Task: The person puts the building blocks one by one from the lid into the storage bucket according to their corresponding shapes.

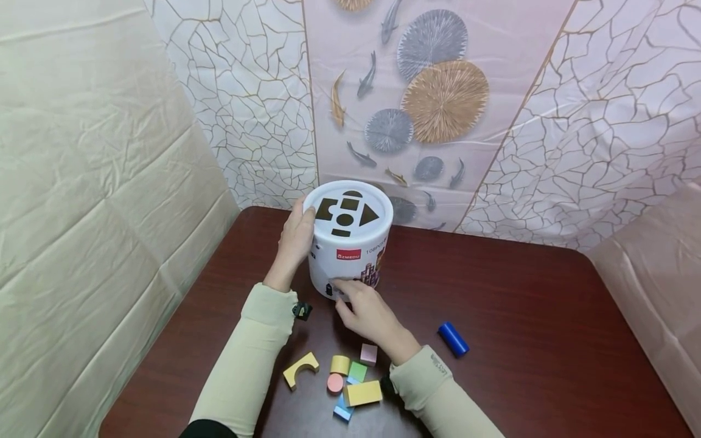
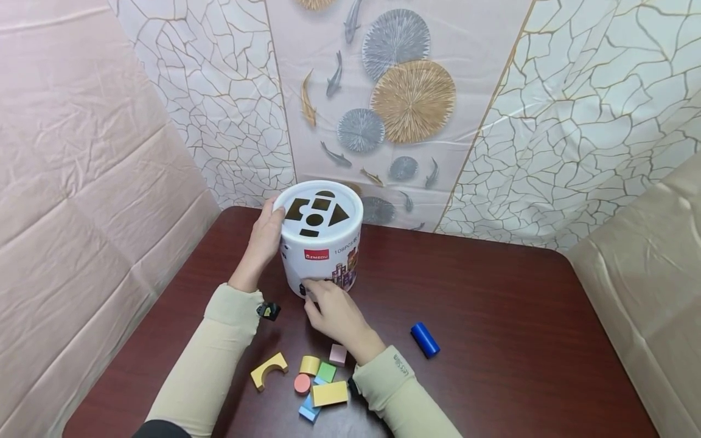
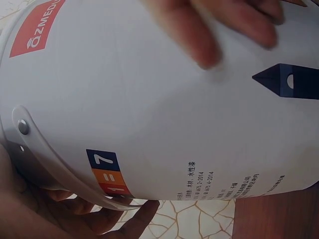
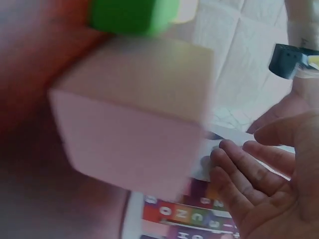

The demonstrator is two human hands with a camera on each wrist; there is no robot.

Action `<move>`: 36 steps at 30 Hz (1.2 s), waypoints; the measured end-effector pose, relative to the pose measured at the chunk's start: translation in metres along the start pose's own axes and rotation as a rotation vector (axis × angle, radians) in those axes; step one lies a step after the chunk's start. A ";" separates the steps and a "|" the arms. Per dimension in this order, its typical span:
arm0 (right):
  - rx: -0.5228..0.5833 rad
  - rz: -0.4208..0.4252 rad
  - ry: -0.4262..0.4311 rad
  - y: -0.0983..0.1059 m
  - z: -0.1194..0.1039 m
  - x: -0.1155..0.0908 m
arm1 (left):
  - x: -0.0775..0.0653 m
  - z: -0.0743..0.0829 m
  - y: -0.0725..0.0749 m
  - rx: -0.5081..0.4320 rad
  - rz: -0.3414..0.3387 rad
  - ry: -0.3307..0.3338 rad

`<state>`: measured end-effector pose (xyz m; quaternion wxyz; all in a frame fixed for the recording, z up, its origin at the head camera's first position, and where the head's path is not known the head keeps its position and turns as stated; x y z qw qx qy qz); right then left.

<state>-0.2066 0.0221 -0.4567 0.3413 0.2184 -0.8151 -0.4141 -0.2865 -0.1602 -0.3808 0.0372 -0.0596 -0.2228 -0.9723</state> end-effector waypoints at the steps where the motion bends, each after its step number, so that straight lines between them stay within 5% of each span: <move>1: 0.001 0.004 -0.001 0.003 0.000 0.001 | 0.000 0.000 0.000 -0.001 -0.005 0.000; 6: -0.001 -0.068 -0.031 0.019 0.006 -0.001 | -0.001 0.000 0.000 0.001 -0.015 0.008; 10: 0.056 -0.418 -0.069 0.030 0.010 -0.013 | -0.001 0.000 0.000 -0.001 -0.011 0.001; 13: 0.107 -0.730 -0.187 0.035 0.008 -0.028 | -0.001 0.001 0.001 -0.004 -0.010 -0.003; 17: 0.063 -0.882 -0.307 0.033 0.004 -0.040 | -0.001 0.001 0.002 -0.006 0.000 0.003; 21: 0.021 -0.841 -0.256 0.030 0.006 -0.040 | -0.001 0.000 0.002 -0.011 -0.006 0.004; 26: 0.129 -0.711 -0.056 0.046 0.006 -0.025 | -0.001 0.000 0.002 -0.011 -0.006 0.008; 32: 0.269 -0.391 0.189 0.108 -0.006 0.015 | -0.001 0.001 0.003 -0.004 -0.009 0.007; 36: 0.203 -0.162 0.144 0.143 -0.004 0.047 | -0.001 0.000 0.002 -0.007 -0.016 0.009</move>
Point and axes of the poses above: each hand's wrist, its own x-axis towards the middle knuckle, its own y-axis out of the back of the hand, z = x × y, the point moved 2 cm from there along x, towards the middle knuckle, and after that the axes turned 9 degrees about -z, right-handed, at the moved point
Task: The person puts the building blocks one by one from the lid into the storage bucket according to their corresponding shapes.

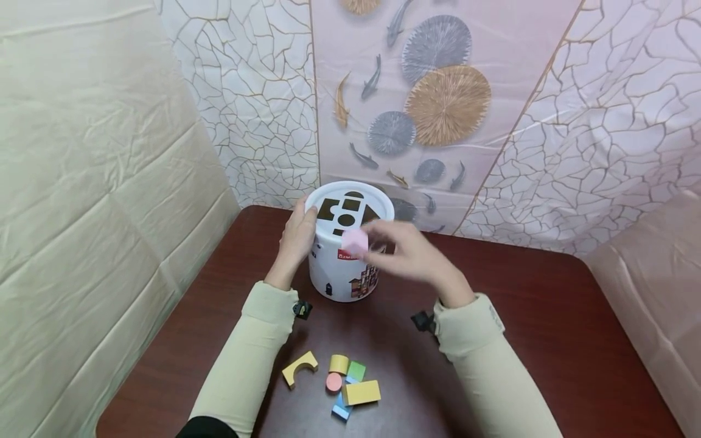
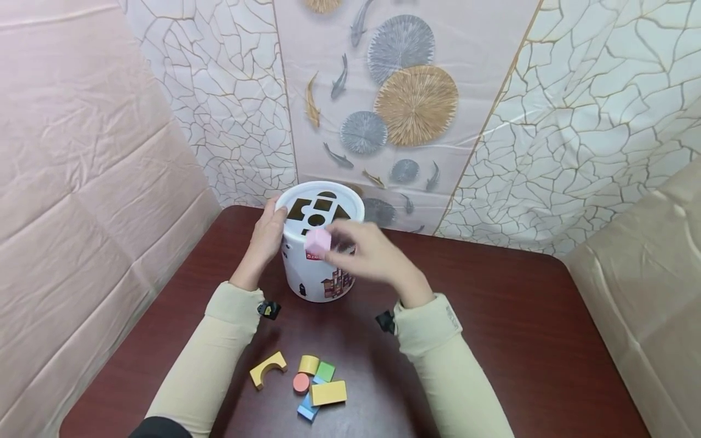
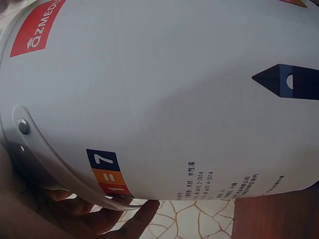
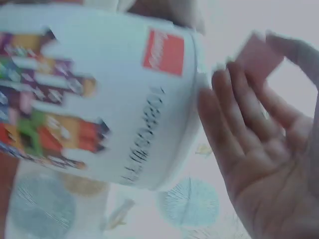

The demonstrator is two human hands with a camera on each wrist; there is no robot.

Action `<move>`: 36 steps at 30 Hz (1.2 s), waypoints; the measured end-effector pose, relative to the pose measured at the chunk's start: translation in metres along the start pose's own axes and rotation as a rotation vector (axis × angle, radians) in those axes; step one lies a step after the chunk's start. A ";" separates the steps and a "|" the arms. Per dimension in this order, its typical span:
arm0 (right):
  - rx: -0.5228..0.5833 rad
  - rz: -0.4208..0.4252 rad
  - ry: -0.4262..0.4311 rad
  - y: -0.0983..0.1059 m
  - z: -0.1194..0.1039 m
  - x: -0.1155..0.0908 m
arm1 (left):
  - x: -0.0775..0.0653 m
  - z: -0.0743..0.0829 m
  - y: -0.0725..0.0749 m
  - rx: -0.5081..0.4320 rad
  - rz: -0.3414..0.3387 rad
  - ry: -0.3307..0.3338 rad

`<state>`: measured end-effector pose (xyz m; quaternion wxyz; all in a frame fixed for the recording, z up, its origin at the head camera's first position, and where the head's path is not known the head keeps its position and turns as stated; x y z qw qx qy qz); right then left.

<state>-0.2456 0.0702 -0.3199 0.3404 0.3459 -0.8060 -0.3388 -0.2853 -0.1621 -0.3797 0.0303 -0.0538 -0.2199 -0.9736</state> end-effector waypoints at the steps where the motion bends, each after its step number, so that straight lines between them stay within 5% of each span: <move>1: -0.024 0.038 -0.034 0.006 0.003 0.007 | 0.000 -0.001 0.000 -0.001 -0.003 0.000; 9: -0.278 0.108 -0.289 0.012 0.041 0.055 | 0.003 -0.002 -0.004 -0.004 -0.009 -0.022; 18: -0.348 0.075 -0.441 0.002 0.043 0.061 | 0.004 -0.001 -0.005 -0.006 0.000 -0.012; 22: -0.371 0.181 -0.332 -0.005 0.038 0.052 | 0.003 -0.003 -0.007 -0.011 -0.012 -0.012; 25: -0.417 0.331 -0.098 -0.019 0.020 0.038 | 0.001 -0.004 -0.008 -0.011 -0.028 -0.006; 27: -0.394 0.359 0.092 -0.032 0.000 0.027 | 0.000 -0.004 -0.008 -0.006 -0.034 0.002; 29: -0.307 0.223 0.237 -0.048 -0.019 0.015 | 0.000 -0.003 -0.006 -0.002 -0.031 0.000; 31: -0.179 -0.051 0.275 -0.068 -0.031 0.001 | 0.001 -0.001 -0.005 -0.004 -0.026 -0.006; 34: -0.093 -0.481 0.120 -0.104 -0.036 -0.021 | 0.002 0.001 -0.002 -0.014 -0.015 -0.009; 36: -0.170 -0.630 0.008 -0.128 -0.035 -0.036 | 0.002 0.000 -0.001 -0.019 -0.012 -0.003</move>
Point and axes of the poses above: each hand's wrist, its own x-axis towards the middle knuckle, its own y-axis out of the back of the hand, z = x × y, the point moved 2 cm from there along x, towards the middle knuckle, and after that the axes turned 9 degrees about -z, right-handed, at the moved point
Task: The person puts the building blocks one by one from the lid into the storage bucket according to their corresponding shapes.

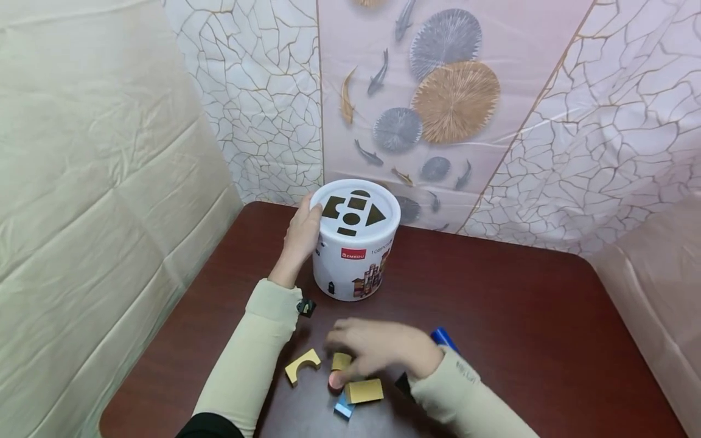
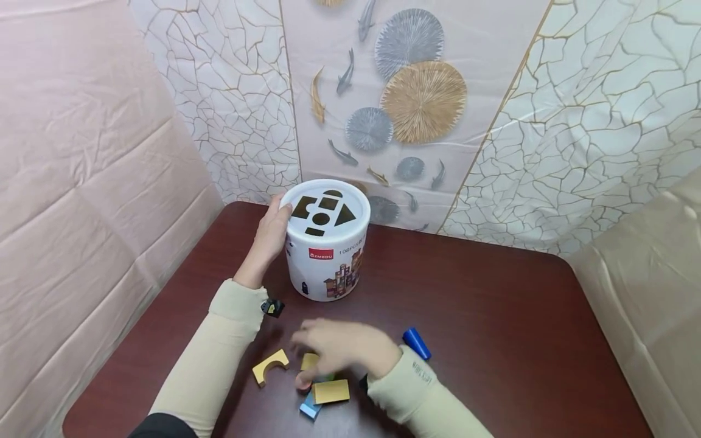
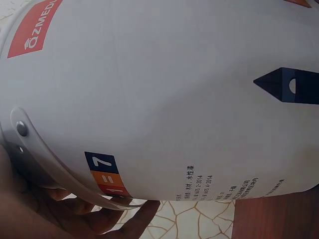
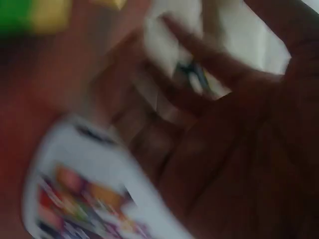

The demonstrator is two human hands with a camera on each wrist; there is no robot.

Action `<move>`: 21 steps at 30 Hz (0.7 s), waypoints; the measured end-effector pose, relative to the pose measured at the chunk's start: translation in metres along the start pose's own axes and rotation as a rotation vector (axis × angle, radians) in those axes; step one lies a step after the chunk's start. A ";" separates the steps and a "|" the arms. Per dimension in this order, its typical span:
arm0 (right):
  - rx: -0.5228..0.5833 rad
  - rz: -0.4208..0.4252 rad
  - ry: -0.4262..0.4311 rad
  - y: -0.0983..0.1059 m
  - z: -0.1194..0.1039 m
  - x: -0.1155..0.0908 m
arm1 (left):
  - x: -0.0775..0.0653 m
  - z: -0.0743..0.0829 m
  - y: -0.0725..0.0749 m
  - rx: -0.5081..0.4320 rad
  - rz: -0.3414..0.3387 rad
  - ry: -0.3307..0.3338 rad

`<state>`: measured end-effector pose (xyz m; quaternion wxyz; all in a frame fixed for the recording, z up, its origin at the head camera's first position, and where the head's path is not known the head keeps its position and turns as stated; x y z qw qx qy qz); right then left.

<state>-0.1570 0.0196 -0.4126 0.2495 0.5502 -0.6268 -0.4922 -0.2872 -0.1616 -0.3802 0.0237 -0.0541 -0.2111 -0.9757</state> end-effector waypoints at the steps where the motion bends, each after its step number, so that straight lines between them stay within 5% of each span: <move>1: -0.037 -0.031 -0.047 -0.013 -0.002 0.001 | 0.000 0.000 0.000 -0.002 -0.001 0.002; 4: -0.179 -0.002 -0.123 -0.048 -0.006 0.004 | -0.001 -0.003 0.000 -0.005 -0.004 0.004; 10: -0.370 0.212 -0.125 -0.089 -0.012 0.000 | -0.004 -0.004 0.000 -0.008 0.002 -0.001; 14: -0.370 0.286 -0.114 -0.096 -0.004 -0.003 | -0.004 -0.003 0.001 -0.009 0.003 -0.006; 21: -0.299 0.252 -0.127 -0.085 0.033 -0.009 | -0.001 -0.003 0.001 -0.006 -0.001 -0.007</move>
Point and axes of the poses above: each hand's wrist, its own x-axis towards the middle knuckle, its own y-axis out of the back of the hand, z = x × y, the point moved 2 cm from there along x, towards the middle knuckle, and after that the axes turned 9 degrees about -z, right-handed, at the moved point
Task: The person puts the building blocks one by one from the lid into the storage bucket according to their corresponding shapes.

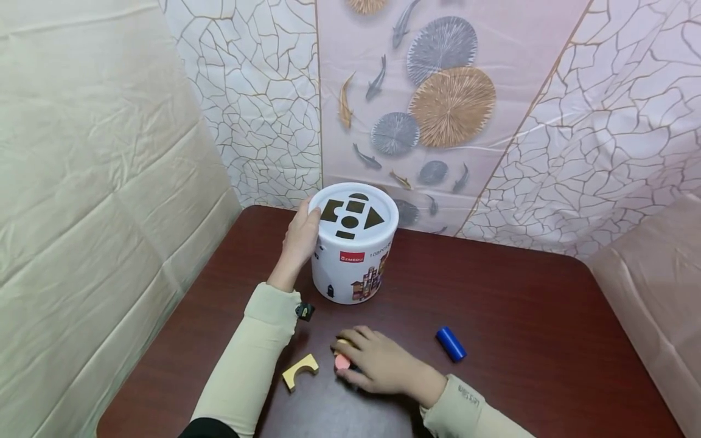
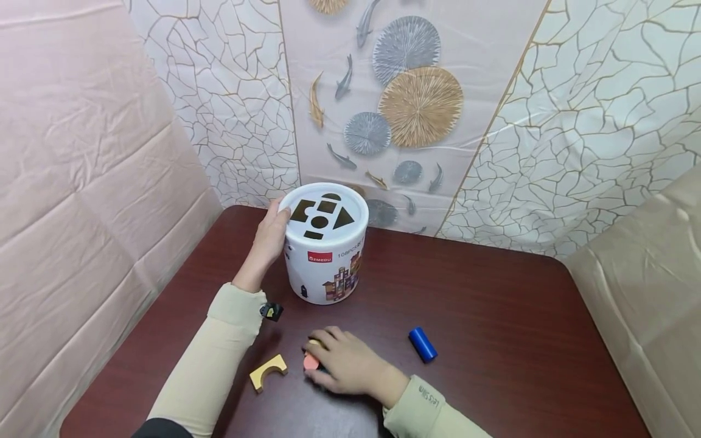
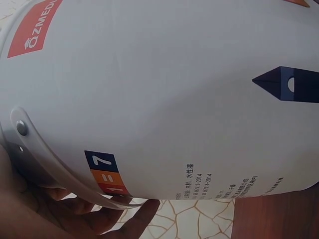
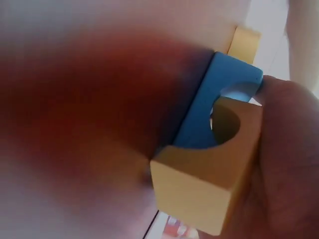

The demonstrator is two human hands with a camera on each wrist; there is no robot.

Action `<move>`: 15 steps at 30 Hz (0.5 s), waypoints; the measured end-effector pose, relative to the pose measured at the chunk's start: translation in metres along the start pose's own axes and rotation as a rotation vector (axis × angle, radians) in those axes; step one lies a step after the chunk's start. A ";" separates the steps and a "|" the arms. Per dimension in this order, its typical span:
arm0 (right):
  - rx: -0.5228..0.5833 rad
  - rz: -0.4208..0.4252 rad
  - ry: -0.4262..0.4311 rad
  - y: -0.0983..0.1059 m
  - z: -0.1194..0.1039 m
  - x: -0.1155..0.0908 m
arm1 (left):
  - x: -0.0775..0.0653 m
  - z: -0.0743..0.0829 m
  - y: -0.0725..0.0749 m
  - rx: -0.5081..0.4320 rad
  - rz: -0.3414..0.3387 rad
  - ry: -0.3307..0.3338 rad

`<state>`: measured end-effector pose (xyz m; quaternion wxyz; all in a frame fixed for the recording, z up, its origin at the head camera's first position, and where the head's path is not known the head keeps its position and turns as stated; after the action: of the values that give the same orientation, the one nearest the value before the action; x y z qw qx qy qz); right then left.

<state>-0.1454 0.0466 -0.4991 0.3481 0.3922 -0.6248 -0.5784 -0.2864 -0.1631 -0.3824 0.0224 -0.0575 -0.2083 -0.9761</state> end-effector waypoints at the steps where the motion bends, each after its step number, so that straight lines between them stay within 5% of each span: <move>1: 0.019 -0.006 -0.009 0.001 0.006 0.000 | 0.000 0.000 0.000 0.000 0.001 0.002; 10: 0.130 0.098 0.041 0.015 0.029 0.003 | -0.001 0.000 0.001 -0.002 0.001 0.001; 15: 0.110 0.018 0.002 0.024 0.026 0.003 | -0.002 0.001 0.001 -0.004 0.003 0.004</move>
<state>-0.1720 0.0558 -0.4772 0.3318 0.4056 -0.6588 -0.5398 -0.2841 -0.1637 -0.3817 0.0241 -0.0559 -0.2063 -0.9766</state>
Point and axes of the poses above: each hand's wrist, its own x-axis towards the middle knuckle, its own y-axis out of the back of the hand, z = x × y, the point moved 2 cm from there along x, towards the middle knuckle, and after that the axes turned 9 degrees about -z, right-handed, at the moved point
